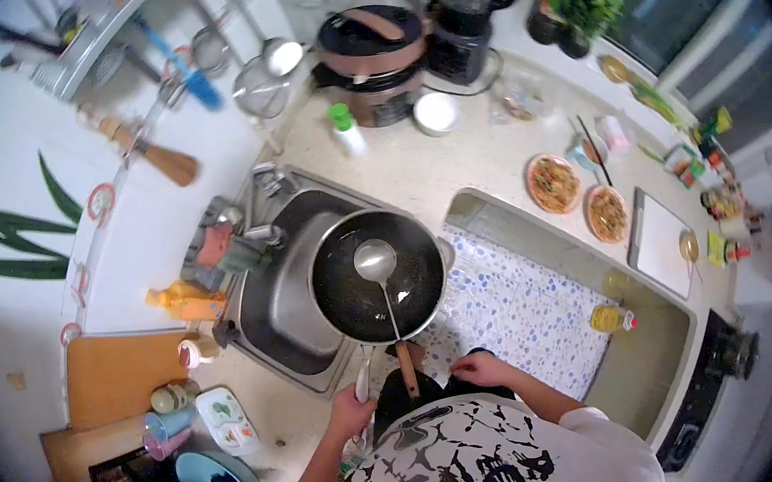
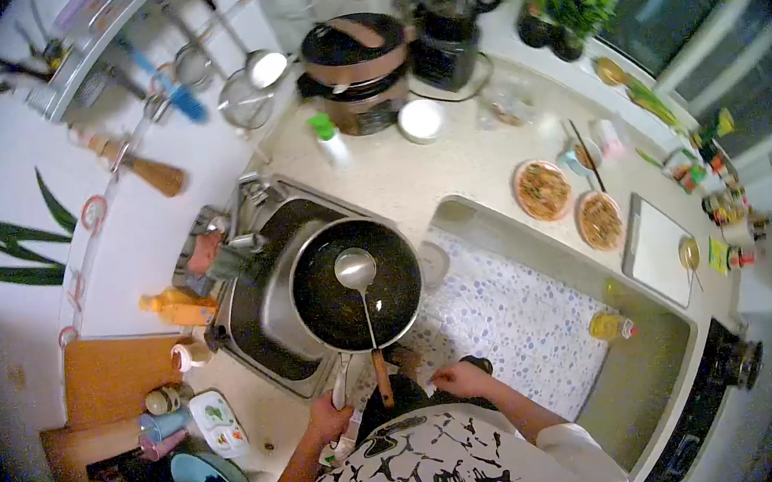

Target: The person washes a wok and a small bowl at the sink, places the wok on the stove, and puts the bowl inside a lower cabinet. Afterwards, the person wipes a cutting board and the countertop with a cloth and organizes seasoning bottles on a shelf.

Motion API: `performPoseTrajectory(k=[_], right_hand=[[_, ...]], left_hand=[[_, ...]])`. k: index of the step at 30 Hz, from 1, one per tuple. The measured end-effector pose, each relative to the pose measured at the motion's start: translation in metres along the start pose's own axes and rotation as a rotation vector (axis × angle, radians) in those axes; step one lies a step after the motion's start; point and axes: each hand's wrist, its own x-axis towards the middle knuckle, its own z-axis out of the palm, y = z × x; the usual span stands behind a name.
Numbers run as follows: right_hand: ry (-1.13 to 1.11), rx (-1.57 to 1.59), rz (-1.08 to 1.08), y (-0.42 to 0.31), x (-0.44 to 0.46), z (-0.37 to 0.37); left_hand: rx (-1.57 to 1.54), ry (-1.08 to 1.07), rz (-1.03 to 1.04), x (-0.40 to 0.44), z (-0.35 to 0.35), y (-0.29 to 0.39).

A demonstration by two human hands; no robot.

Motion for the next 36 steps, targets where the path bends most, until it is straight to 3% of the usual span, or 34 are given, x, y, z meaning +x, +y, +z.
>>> performPoseTrajectory(k=[6,8,12,15,18,24,27,31,36], right_hand=[[-0.183,0.055,-0.188,-0.02,-0.062,-0.004],[-0.187,0.09,-0.242,-0.019,-0.088,-0.005],[-0.044,0.289,-0.272,0.007,-0.135,-0.004],[0.077,0.386,-0.196,0.02,-0.184,-0.01],[0.262,0.376,-0.22,0.064,-0.21,0.004],[0.557,0.81,-0.04,0.091,-0.286,-0.012],[0.683,1.065,-0.208,0.121,-0.304,-0.016],[0.889,1.124,-0.282,0.144,-0.343,-0.038],[1.171,1.274,-0.185,0.164,-0.398,-0.058]], left_hand=[[0.189,-0.049,-0.001,-0.026,0.077,0.074],[0.224,-0.084,0.115,-0.025,0.115,0.064],[0.193,-0.185,0.247,-0.041,0.192,0.101],[0.125,-0.321,0.163,-0.06,0.248,0.138],[0.227,-0.422,0.217,-0.063,0.3,0.156],[0.322,-0.718,0.321,-0.052,0.4,0.192],[0.48,-0.804,0.362,-0.062,0.451,0.226],[0.621,-0.988,0.381,-0.043,0.519,0.241],[0.811,-1.134,0.501,-0.067,0.607,0.283]])
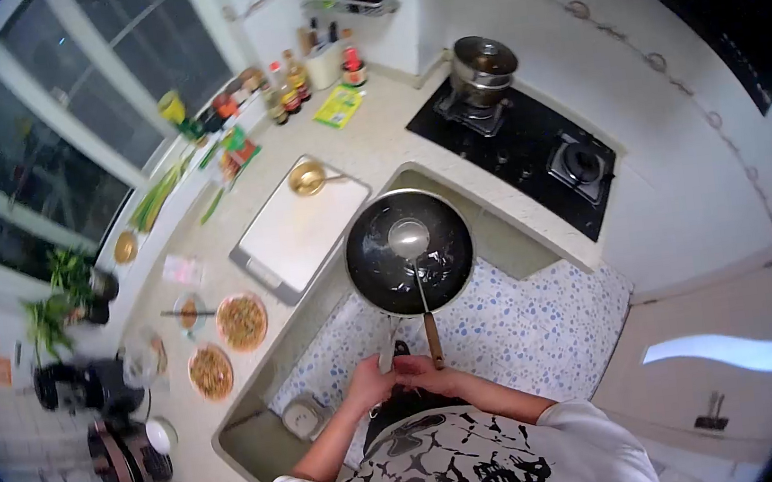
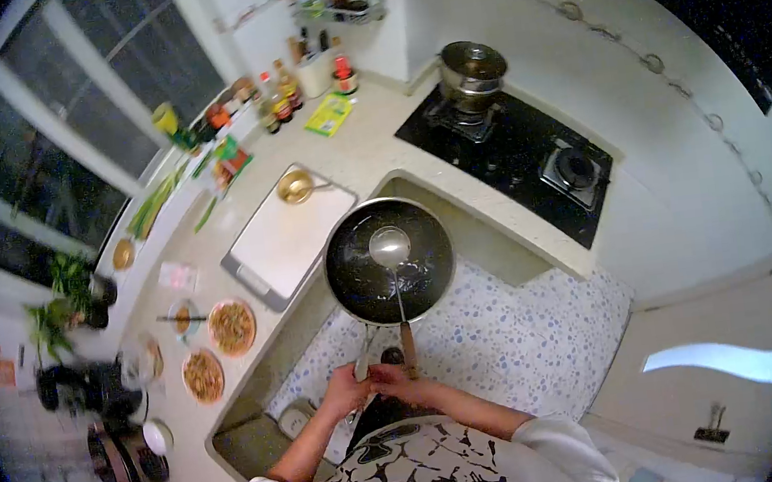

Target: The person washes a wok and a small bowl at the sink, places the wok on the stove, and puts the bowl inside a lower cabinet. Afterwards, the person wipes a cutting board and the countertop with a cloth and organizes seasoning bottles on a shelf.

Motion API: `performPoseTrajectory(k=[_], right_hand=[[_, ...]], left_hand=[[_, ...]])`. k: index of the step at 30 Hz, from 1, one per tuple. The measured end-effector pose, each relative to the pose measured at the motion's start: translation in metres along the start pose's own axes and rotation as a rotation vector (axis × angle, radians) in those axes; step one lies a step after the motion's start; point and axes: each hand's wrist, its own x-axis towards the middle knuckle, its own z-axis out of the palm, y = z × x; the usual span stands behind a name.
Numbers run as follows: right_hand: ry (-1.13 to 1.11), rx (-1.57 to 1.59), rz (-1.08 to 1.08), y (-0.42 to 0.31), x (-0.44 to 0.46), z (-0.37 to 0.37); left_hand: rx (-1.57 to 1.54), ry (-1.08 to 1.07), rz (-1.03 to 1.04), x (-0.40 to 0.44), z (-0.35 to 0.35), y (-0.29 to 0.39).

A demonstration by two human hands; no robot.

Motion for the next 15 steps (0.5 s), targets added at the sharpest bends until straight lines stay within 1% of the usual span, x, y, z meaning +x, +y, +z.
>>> performPoseTrajectory(k=[3,6,7,10,12,15], right_hand=[[0.165,0.075,-0.068,-0.006,0.0,-0.025],[0.303,0.178,-0.145,-0.01,-0.003,-0.051],[0.341,0.217,-0.17,-0.015,-0.007,-0.061],[0.473,0.167,-0.252,-0.032,-0.021,-0.09],[0.53,0.244,-0.295,-0.053,-0.035,-0.11],[0.542,0.298,-0.321,-0.063,-0.051,-0.156]], left_hand=[[0.236,-0.04,0.056,0.046,0.01,0.031],[0.381,-0.1,0.033,0.08,0.028,0.076],[0.361,-0.144,0.044,0.089,0.036,0.091],[0.335,-0.249,0.046,0.117,0.063,0.127],[0.359,-0.293,0.028,0.144,0.084,0.143],[0.303,-0.357,0.117,0.182,0.122,0.156]])
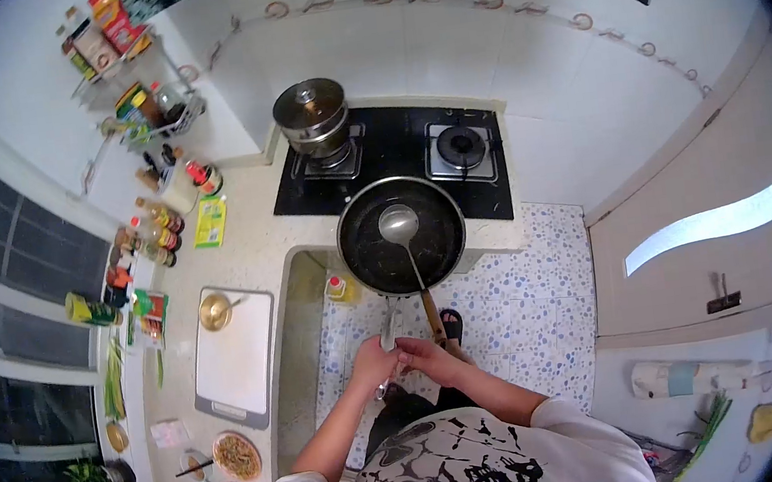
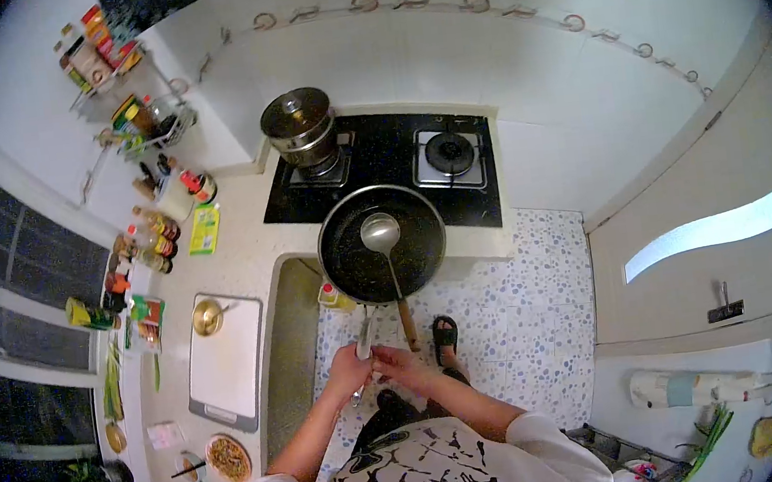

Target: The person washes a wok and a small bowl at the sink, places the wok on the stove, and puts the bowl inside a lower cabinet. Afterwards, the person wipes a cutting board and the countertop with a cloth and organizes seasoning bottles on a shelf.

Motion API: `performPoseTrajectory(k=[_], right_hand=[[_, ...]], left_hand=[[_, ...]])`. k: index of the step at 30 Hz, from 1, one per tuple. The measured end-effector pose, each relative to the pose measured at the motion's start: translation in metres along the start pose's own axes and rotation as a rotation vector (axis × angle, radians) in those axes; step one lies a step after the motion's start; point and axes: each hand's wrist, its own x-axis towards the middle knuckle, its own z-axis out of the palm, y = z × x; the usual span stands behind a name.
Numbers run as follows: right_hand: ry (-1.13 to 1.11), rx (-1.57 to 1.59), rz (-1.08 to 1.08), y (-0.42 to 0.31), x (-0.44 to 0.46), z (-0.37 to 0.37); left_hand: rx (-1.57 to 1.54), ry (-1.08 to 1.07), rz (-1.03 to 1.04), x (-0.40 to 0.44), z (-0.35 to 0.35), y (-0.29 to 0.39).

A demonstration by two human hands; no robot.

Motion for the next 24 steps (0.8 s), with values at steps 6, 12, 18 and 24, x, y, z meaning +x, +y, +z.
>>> performPoseTrajectory(k=[6,12,18,24], right_hand=[[0.096,-0.001,-0.053,-0.059,0.013,-0.088],[0.056,0.038,-0.07,-0.12,0.019,-0.173],[0.054,0.205,-0.033,-0.148,0.039,-0.241],[0.059,0.273,-0.025,-0.17,0.056,-0.28]], left_hand=[[-0.106,-0.023,0.02,0.09,0.051,0.051],[-0.237,-0.088,0.108,0.159,0.099,0.111],[-0.126,-0.023,0.155,0.222,0.134,0.15],[-0.012,0.051,0.131,0.282,0.156,0.157]])
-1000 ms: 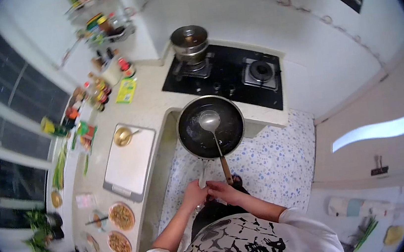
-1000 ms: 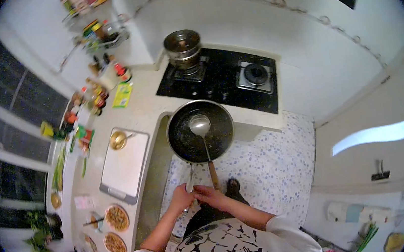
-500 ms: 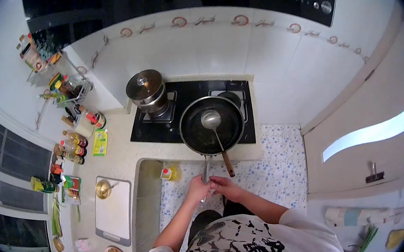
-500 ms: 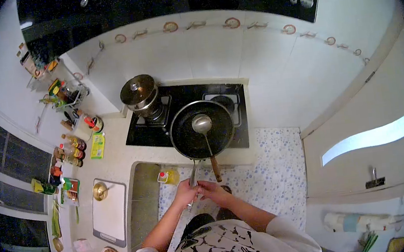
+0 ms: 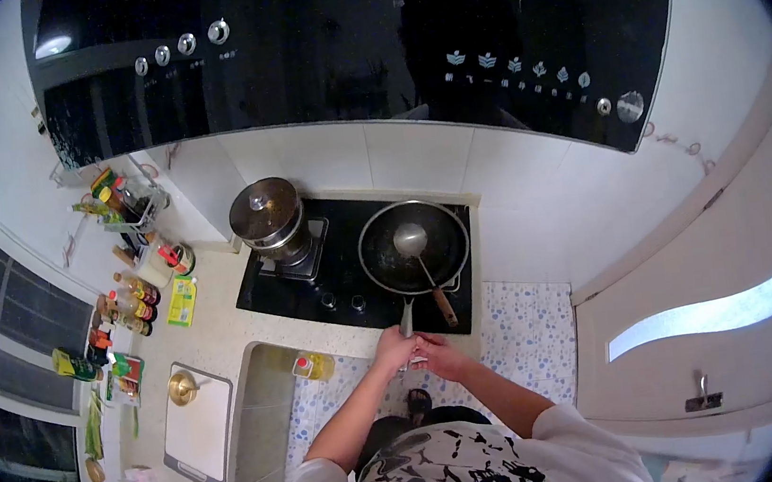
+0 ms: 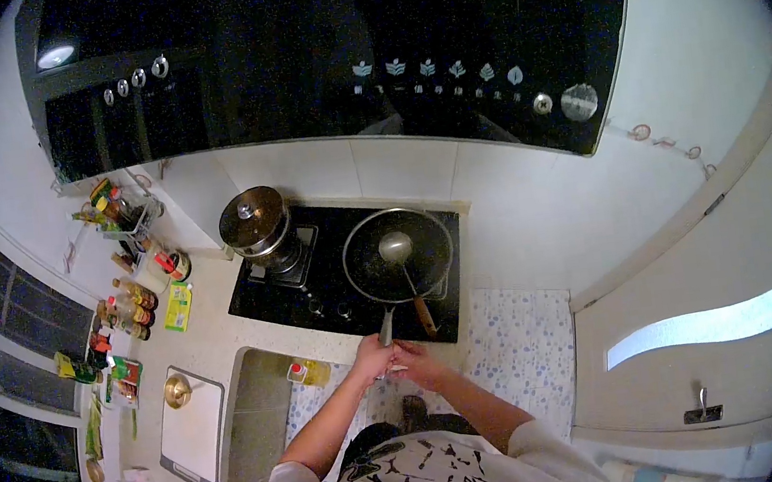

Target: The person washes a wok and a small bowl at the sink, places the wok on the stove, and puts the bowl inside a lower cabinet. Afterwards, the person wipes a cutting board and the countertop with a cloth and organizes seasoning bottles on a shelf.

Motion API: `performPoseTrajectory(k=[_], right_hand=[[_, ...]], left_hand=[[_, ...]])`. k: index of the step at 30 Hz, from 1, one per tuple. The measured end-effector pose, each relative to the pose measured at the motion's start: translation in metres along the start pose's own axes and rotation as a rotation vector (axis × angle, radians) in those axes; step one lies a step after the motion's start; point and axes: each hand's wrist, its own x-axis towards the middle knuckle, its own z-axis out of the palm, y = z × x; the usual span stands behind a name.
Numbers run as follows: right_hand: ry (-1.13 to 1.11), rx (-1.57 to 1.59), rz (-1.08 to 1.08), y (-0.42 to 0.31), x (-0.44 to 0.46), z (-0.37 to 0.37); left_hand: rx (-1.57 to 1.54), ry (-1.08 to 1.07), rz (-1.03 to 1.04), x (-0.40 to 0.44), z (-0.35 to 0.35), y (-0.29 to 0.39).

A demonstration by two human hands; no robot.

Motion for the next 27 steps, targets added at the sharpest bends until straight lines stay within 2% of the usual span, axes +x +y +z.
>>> performPoseTrajectory(k=[4,9,12,18,21,24,27], right_hand=[[-0.044,0.145,-0.023,-0.009,0.007,-0.014],[0.028,0.151,-0.012,-0.012,0.012,-0.024],[0.055,0.119,-0.016,-0.011,0.016,-0.032],[0.112,0.102,-0.021,-0.011,0.011,-0.032],[0.098,0.079,-0.014,-0.011,0.01,-0.037],[0.116,0.063,-0.012,-0.012,0.006,-0.035],[0.125,0.051,-0.037,-0.015,0.005,-0.033]], left_hand=[[0.037,0.015,-0.05,0.011,0.006,0.016],[-0.082,-0.001,-0.067,0.022,0.016,0.016],[0.002,0.035,-0.019,0.026,0.02,0.016],[-0.18,-0.098,-0.004,0.036,0.024,0.0],[-0.352,-0.121,-0.082,0.019,0.027,0.023],[-0.41,-0.117,-0.077,0.018,0.03,0.024],[-0.285,-0.135,-0.115,0.023,0.028,0.024]])
